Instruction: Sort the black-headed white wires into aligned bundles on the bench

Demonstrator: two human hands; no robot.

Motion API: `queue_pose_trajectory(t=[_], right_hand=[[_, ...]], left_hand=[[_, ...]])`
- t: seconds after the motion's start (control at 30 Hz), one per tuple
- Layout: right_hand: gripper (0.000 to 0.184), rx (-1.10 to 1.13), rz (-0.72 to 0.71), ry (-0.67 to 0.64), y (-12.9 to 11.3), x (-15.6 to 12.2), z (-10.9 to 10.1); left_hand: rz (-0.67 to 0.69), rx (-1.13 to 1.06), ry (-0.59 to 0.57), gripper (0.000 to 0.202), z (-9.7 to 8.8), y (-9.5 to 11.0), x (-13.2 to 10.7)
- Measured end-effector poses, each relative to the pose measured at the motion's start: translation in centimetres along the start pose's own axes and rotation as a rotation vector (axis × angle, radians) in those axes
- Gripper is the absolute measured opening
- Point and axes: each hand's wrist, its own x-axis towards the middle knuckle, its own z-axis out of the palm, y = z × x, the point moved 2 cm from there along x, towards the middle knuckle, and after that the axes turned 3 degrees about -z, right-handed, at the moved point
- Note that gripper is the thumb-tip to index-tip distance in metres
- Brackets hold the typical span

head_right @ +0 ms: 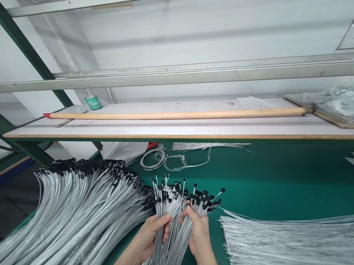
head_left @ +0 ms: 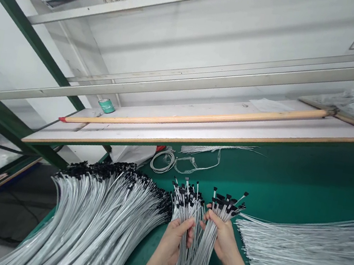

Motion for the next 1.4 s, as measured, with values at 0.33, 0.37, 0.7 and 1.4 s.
queue_pose_trajectory(t=[0.33,0.37,0.7,1.4], right_hand=[[0.049,-0.158,-0.029,-0.036,-0.3,-0.8,1.9],[0.050,-0.151,-0.024,-0.040,-0.3,-0.9,2.0],[0.051,-0.128,0.011,0.017,0.2,-0.7,1.5],[0.051,-0.143,-0.055,0.025,0.0,-0.4,1.4]], left_hand=[[0.018,0.062,-0.035,0.028,0.4,-1.1,0.6],[0.014,0.061,-0.037,0.028,0.4,-1.1,0.6],[-0.031,0.001,-0.017,0.031,0.7,-0.9,0.2],[0.057,0.077,-0.044,0.042,0.5,-1.2,0.3]])
